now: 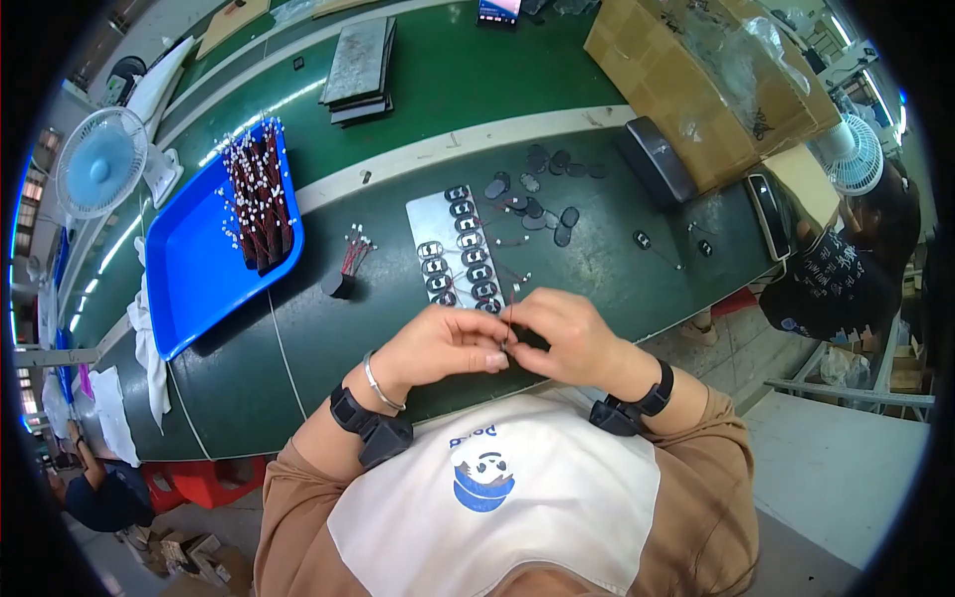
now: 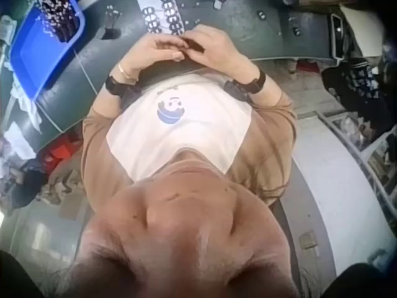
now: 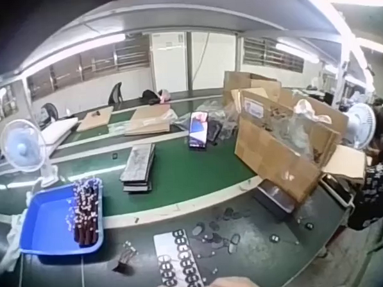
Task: The person picks up a speaker and a wire, joins them together by hand, and places the assembled unit onto a metal plate. This process is repeated for several more units, with the person occasionally rearranging components on the table.
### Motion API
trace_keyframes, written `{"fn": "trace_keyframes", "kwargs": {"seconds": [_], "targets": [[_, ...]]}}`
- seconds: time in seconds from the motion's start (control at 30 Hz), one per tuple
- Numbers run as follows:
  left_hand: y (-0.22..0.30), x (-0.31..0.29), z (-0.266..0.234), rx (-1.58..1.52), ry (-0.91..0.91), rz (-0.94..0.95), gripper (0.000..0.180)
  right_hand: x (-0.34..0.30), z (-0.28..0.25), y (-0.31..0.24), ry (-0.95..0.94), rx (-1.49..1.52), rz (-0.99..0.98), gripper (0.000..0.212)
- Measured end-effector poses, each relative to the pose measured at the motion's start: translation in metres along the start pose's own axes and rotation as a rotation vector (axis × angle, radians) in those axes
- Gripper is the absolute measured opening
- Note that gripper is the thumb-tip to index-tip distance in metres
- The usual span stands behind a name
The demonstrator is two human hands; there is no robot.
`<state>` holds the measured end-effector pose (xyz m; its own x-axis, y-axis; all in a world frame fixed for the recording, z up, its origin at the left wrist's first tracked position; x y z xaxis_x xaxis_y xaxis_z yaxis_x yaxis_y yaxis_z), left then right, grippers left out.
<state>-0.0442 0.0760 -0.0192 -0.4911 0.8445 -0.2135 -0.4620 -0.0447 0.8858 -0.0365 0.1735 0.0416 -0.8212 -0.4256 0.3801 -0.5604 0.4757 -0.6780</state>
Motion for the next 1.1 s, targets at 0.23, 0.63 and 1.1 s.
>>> {"fn": "trace_keyframes", "kwargs": {"seconds": [0.23,0.63,1.1], "targets": [[-0.004,-0.006,-0.011,-0.125,0.143,-0.077,0.03,-0.003,-0.006,0.003,0.051,-0.026,0.085,0.035],[-0.014,-0.012,-0.02,0.253,0.209,-0.108,0.027,-0.007,0.008,-0.004,-0.081,-0.057,-0.013,0.032],[-0.011,-0.007,-0.016,0.105,0.17,-0.082,0.028,-0.016,0.004,-0.002,0.0,-0.113,-0.005,0.034]]}}
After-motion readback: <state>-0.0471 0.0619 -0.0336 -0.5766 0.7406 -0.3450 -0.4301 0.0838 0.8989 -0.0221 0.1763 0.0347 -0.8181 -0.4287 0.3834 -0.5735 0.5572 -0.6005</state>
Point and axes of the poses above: each hand's wrist, its own x-axis towards the middle knuckle, its own z-axis out of the palm, y = z × x, the point moved 9 cm from there along x, towards the middle knuckle, and after that the axes turned 1 degree about x, right-handed, at the moved point
